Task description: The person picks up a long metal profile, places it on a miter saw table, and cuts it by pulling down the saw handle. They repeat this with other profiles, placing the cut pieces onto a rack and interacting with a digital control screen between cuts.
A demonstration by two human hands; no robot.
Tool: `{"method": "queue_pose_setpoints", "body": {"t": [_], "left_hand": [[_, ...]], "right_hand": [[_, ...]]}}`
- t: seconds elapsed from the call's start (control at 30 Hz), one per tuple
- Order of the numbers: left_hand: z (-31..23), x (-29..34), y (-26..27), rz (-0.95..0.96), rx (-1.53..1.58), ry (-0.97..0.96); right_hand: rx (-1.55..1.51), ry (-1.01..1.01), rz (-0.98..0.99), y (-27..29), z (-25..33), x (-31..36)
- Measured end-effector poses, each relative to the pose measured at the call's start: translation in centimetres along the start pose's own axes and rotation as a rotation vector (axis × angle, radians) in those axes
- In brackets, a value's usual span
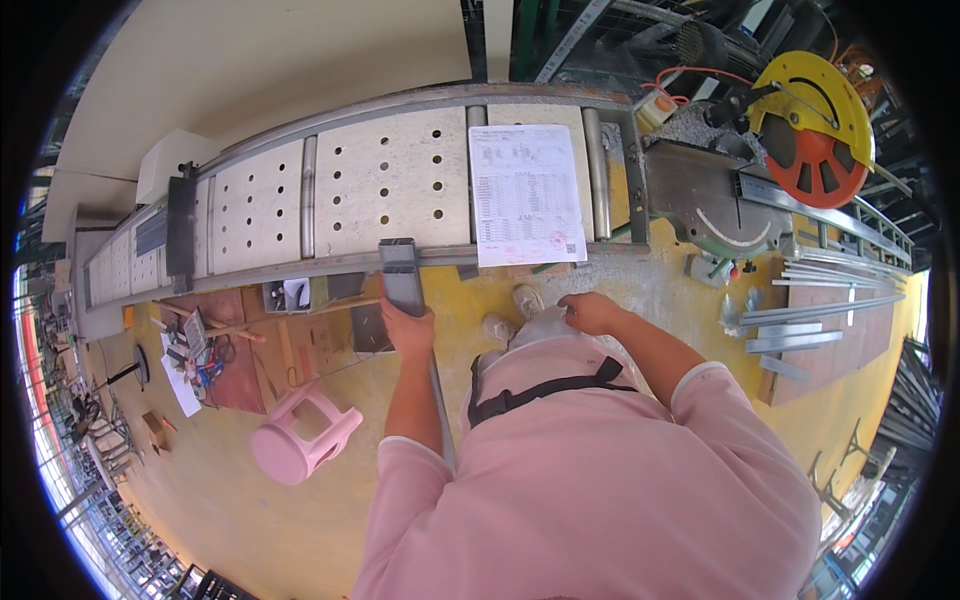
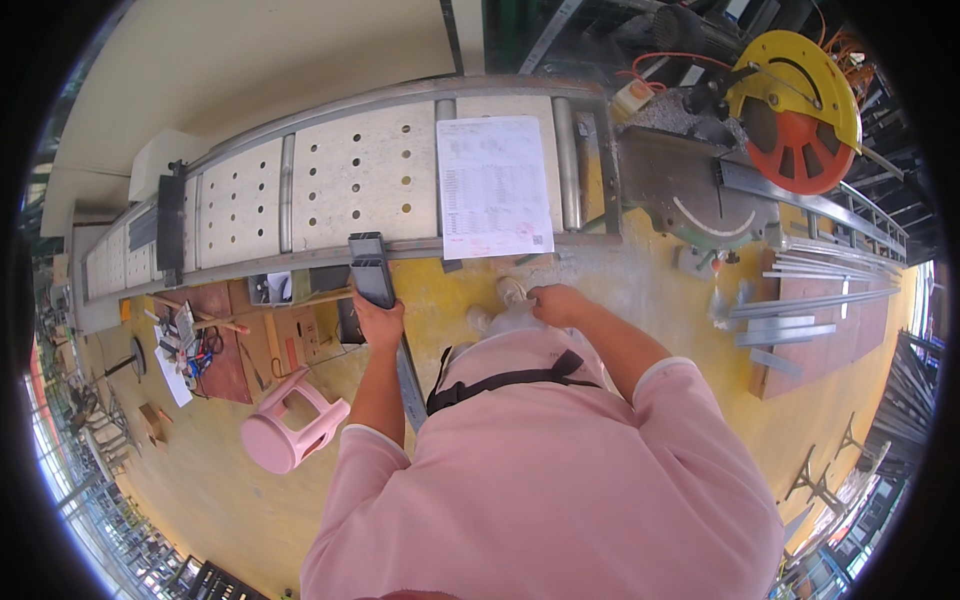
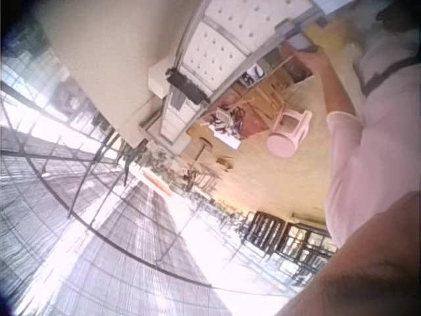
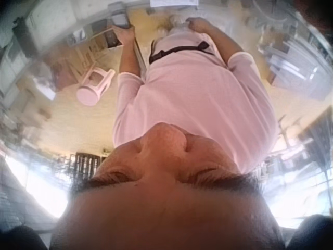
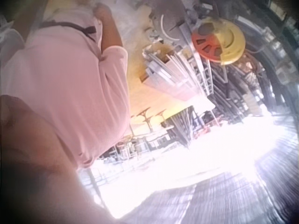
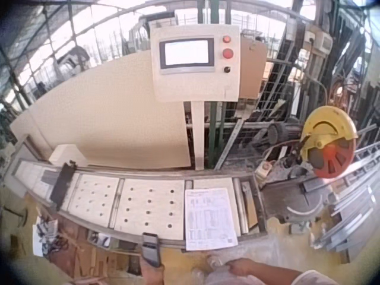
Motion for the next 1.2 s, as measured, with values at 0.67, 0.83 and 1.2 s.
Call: {"method": "queue_pose_setpoints", "body": {"t": [0.67,0.83,1.2], "left_hand": [[-8.8,-6.6,2.7,0.337,-0.252,-0.078],[-9.2,-6.6,2.7,0.336,-0.282,-0.081],[-9.2,-6.9,2.0,0.316,-0.277,-0.045]], "right_hand": [[-0.171,-0.085,-0.256,-9.0,-20.9,2.3],[-0.364,-0.216,-0.195,-5.6,-16.4,1.6],[0.353,0.127,0.024,-5.3,-27.0,2.4]]}}
Point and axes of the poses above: each hand's wrist, its own x-axis away from the middle knuckle, its own y-axis out of the back of the hand, z = x × y, the point moved 2 cm from there along -x, towards the middle knuckle, and after that the axes turned 4 degrees about -x, right-handed, at the moved point
